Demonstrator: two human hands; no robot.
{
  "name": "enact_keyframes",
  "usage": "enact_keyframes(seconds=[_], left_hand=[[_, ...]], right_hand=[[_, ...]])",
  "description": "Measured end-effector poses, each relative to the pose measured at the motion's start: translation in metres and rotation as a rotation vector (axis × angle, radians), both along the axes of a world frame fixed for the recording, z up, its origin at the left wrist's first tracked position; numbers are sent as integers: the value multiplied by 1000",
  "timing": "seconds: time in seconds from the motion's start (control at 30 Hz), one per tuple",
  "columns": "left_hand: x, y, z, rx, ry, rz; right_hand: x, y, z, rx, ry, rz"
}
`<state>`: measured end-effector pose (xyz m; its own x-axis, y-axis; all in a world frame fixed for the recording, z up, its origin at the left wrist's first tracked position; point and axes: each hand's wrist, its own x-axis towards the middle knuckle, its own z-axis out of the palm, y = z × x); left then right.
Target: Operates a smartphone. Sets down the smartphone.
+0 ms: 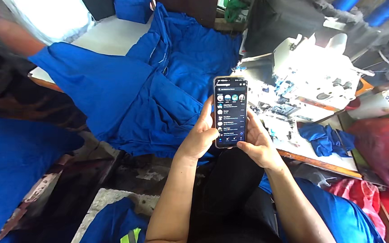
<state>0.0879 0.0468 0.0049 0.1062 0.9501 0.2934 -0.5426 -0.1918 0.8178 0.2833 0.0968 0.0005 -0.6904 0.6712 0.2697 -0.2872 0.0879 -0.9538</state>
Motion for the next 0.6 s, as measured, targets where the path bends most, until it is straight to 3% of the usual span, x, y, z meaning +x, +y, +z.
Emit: enact_keyframes(seconds=[0.6], left_hand=[[0,-1,2,1,9,-7]], right_hand=[[-1,1,3,-13,-17,5]])
